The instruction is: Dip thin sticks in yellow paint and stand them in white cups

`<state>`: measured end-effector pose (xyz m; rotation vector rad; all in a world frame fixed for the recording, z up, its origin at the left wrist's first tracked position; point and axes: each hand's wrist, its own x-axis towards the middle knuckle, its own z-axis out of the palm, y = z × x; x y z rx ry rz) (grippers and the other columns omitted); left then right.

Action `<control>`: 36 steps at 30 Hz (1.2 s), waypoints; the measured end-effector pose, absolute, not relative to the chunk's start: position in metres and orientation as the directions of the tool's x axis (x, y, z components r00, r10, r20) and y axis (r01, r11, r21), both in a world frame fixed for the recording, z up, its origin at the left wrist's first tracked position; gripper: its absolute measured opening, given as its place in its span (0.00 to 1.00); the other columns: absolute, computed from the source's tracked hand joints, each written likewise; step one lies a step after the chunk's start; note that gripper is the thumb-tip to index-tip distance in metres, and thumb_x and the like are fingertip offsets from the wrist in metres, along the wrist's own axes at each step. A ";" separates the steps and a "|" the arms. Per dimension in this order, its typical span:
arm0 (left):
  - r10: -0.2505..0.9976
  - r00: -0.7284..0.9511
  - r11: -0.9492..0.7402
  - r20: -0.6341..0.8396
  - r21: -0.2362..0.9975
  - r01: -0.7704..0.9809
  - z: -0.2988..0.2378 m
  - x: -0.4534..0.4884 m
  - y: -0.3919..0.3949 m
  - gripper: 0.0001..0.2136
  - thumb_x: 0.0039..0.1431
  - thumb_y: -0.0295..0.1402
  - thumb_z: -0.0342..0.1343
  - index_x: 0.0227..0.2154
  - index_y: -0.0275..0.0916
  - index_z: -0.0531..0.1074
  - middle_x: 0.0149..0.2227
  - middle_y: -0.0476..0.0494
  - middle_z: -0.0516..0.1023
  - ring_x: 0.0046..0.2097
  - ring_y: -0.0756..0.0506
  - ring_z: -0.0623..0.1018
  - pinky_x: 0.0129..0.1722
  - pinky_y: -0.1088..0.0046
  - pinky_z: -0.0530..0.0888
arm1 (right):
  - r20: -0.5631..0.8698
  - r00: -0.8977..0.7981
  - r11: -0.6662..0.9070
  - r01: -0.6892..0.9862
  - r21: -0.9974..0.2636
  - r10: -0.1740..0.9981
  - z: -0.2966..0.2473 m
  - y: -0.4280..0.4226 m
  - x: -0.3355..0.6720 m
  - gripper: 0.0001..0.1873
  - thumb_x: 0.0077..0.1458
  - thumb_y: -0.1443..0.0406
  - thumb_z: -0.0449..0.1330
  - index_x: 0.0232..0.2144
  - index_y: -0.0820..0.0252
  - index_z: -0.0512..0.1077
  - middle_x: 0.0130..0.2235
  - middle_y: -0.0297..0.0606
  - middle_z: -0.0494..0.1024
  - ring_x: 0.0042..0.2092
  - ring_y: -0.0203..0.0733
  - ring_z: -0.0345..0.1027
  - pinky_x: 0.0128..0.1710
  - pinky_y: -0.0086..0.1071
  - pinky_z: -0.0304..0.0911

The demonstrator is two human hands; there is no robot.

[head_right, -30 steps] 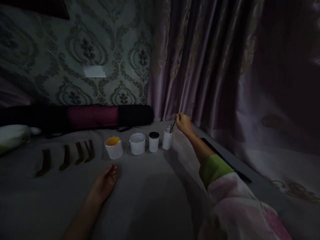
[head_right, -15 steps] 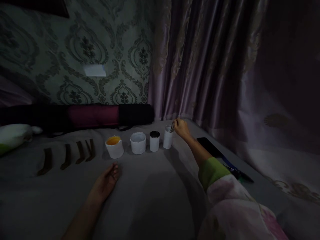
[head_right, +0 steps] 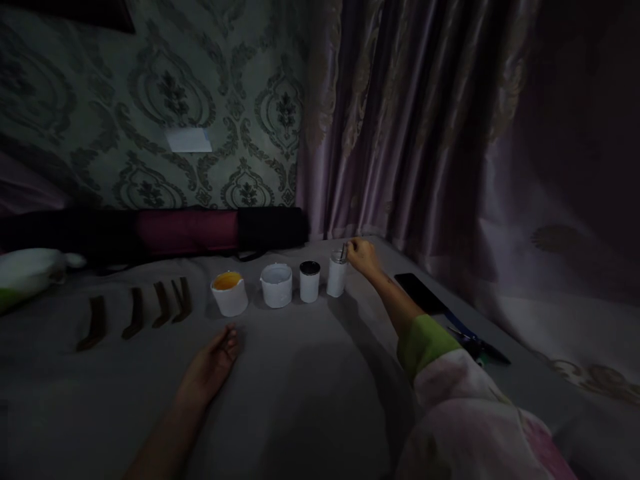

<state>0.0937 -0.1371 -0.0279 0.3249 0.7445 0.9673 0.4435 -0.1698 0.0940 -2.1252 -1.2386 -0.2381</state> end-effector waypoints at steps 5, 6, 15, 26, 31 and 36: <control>0.838 0.339 0.541 -0.428 0.566 -0.622 -0.025 0.094 -0.138 0.10 0.56 0.19 0.44 0.27 0.30 0.70 0.23 0.45 0.70 0.23 0.55 0.70 0.20 0.82 0.68 | 0.460 0.550 -0.324 0.814 -0.482 0.697 0.095 -0.171 0.443 0.14 0.51 0.66 0.49 0.33 0.65 0.74 0.33 0.41 0.76 0.35 0.39 0.68 0.34 0.29 0.59; 0.838 0.337 0.541 -0.430 0.567 -0.621 -0.025 0.094 -0.138 0.10 0.56 0.20 0.44 0.27 0.30 0.70 0.23 0.45 0.70 0.23 0.55 0.69 0.20 0.82 0.68 | 0.463 0.550 -0.321 0.814 -0.484 0.695 0.095 -0.171 0.443 0.15 0.51 0.66 0.49 0.33 0.65 0.74 0.33 0.41 0.76 0.35 0.39 0.68 0.34 0.29 0.59; 0.837 0.335 0.542 -0.432 0.573 -0.615 -0.027 0.094 -0.137 0.09 0.56 0.20 0.44 0.27 0.30 0.70 0.24 0.45 0.71 0.23 0.55 0.70 0.20 0.81 0.69 | 0.491 0.565 -0.292 0.799 -0.526 0.663 0.095 -0.173 0.449 0.14 0.50 0.64 0.49 0.30 0.64 0.74 0.29 0.39 0.76 0.32 0.38 0.67 0.32 0.28 0.59; 0.846 0.339 0.530 -0.412 0.576 -0.623 -0.026 0.094 -0.138 0.10 0.56 0.20 0.44 0.27 0.30 0.70 0.24 0.45 0.71 0.23 0.55 0.70 0.20 0.81 0.69 | 0.479 0.608 -0.274 0.755 -0.596 0.633 0.091 -0.175 0.457 0.15 0.49 0.64 0.49 0.31 0.64 0.74 0.27 0.39 0.76 0.31 0.38 0.68 0.32 0.29 0.59; 0.846 0.335 0.530 -0.416 0.581 -0.618 -0.027 0.093 -0.138 0.09 0.56 0.20 0.45 0.27 0.30 0.70 0.24 0.45 0.71 0.23 0.55 0.70 0.20 0.81 0.69 | 0.492 0.611 -0.244 0.746 -0.619 0.620 0.090 -0.176 0.458 0.15 0.49 0.63 0.49 0.31 0.65 0.74 0.26 0.39 0.76 0.30 0.38 0.68 0.32 0.29 0.60; 0.842 0.345 0.536 -0.414 0.572 -0.621 -0.028 0.093 -0.137 0.10 0.55 0.20 0.45 0.27 0.30 0.70 0.24 0.45 0.71 0.23 0.55 0.70 0.20 0.81 0.69 | 0.502 0.613 -0.219 0.739 -0.637 0.610 0.086 -0.174 0.461 0.14 0.49 0.63 0.49 0.30 0.65 0.73 0.26 0.39 0.76 0.30 0.38 0.68 0.31 0.30 0.60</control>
